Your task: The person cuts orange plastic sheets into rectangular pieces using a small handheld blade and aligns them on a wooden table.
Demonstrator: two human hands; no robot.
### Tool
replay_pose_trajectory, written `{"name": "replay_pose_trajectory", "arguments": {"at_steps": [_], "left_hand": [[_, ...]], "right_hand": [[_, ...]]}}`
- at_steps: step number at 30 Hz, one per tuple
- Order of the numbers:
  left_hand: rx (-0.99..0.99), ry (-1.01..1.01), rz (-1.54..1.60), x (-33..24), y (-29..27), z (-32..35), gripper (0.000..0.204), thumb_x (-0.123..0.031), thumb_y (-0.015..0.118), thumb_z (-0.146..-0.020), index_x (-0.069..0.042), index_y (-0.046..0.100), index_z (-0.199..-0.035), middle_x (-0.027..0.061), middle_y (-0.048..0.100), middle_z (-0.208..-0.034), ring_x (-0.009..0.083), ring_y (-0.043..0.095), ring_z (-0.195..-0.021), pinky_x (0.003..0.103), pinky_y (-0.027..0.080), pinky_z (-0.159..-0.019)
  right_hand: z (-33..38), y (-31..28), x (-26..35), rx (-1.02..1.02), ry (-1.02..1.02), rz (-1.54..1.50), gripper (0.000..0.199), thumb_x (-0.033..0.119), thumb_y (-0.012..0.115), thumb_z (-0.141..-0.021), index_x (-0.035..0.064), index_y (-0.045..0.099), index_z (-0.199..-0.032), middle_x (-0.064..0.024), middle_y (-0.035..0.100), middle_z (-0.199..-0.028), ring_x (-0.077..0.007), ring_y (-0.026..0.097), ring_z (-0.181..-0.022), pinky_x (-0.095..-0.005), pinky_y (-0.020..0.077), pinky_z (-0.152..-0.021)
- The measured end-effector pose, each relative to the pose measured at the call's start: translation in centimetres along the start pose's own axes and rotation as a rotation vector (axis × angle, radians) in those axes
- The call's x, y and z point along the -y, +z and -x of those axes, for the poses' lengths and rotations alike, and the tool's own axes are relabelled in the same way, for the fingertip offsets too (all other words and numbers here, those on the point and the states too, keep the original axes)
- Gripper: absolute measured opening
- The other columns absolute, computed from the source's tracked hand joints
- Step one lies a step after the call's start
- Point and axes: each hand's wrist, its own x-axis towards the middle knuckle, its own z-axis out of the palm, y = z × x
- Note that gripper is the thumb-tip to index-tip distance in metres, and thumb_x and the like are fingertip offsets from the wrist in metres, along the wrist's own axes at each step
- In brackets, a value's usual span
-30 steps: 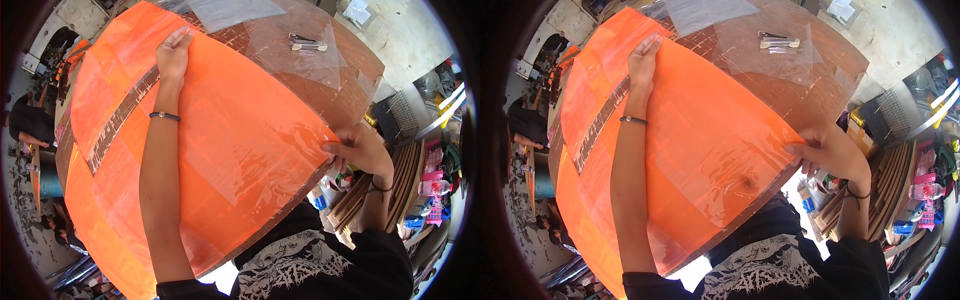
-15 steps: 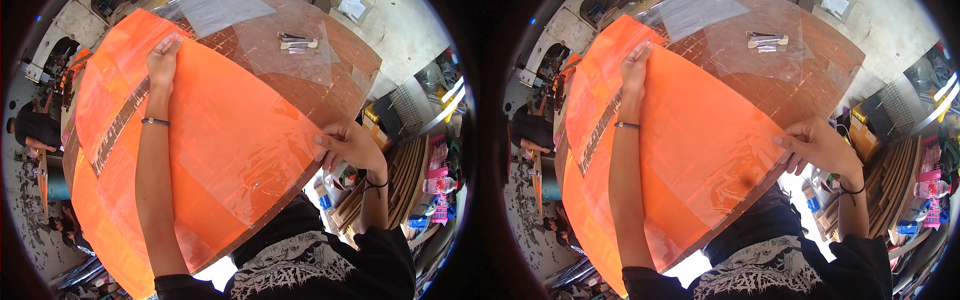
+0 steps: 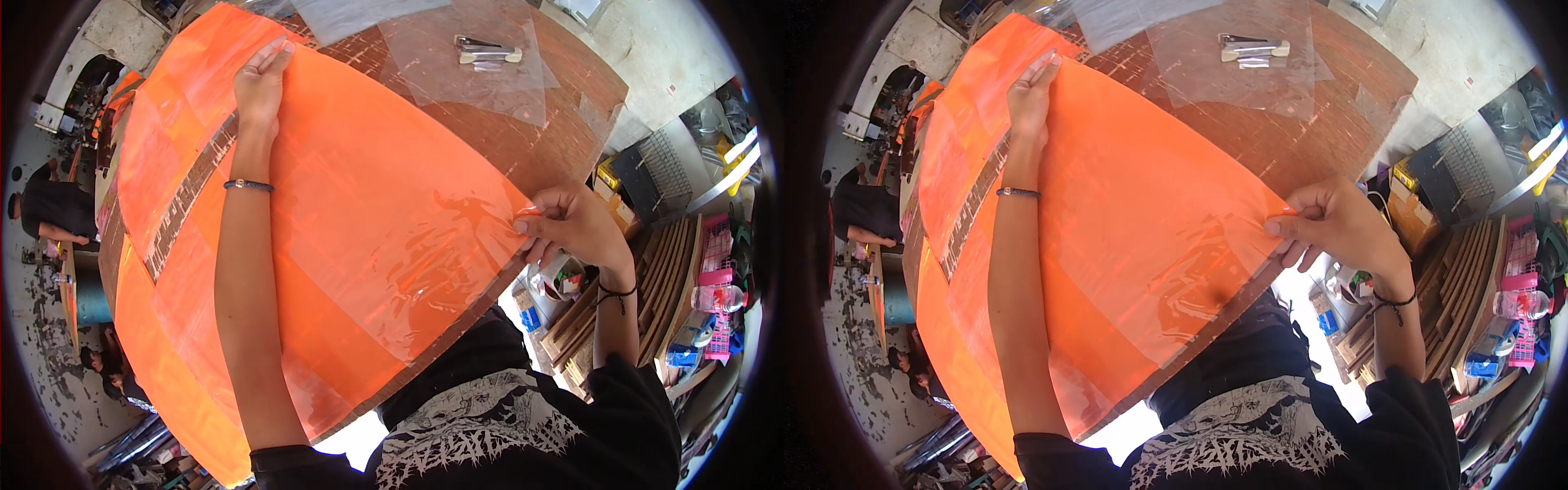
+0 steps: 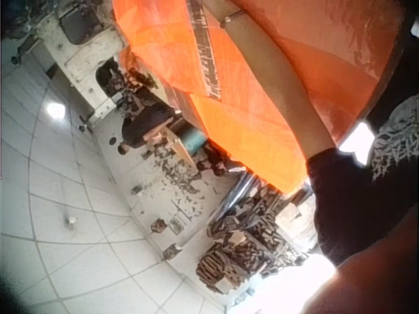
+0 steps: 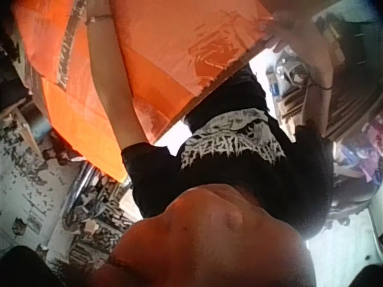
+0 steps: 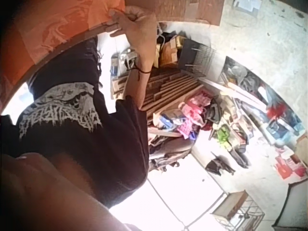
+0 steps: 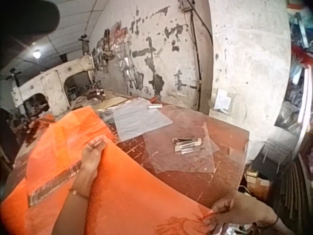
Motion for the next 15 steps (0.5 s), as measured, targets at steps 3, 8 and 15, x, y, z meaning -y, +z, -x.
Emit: {"name": "replay_pose_trajectory", "arguments": {"at_steps": [3,8,15], "left_hand": [[-0.011,0.023,-0.007,0.04,0.10,-0.19,0.034,-0.015,0.070,-0.086,0.002,0.063,-0.115,0.0067,0.067,-0.105,0.0096,0.060,-0.094,0.022,0.047,-0.084],[-0.009,0.022,0.004,-0.02,0.09,-0.20,0.035,-0.016,0.070,-0.086,0.002,0.063,-0.115,0.0063,0.067,-0.106,0.0093,0.060,-0.095,0.021,0.046,-0.085],[0.009,0.019,0.009,0.60,-0.31,-0.49,0.036,-0.016,0.070,-0.086,0.002,0.063,-0.117,0.0055,0.067,-0.105,0.0084,0.060,-0.089,0.022,0.047,-0.080]], "right_hand": [[0.07,-0.06,0.18,-0.004,0.000,0.028,0.024,0.017,0.067,-0.089,-0.0072,0.066,-0.090,-0.0116,0.069,-0.075,-0.0148,0.069,-0.060,-0.0221,0.0538,-0.048],[-0.22,-0.27,0.14,0.025,0.016,0.024,0.026,0.019,0.067,-0.089,-0.0066,0.066,-0.090,-0.0122,0.069,-0.075,-0.0151,0.069,-0.061,-0.0220,0.0541,-0.050],[0.05,-0.13,-0.04,0.048,-0.021,-0.011,0.027,0.020,0.067,-0.089,-0.0075,0.065,-0.093,-0.0131,0.069,-0.076,-0.0160,0.069,-0.062,-0.0232,0.0548,-0.050]]}}
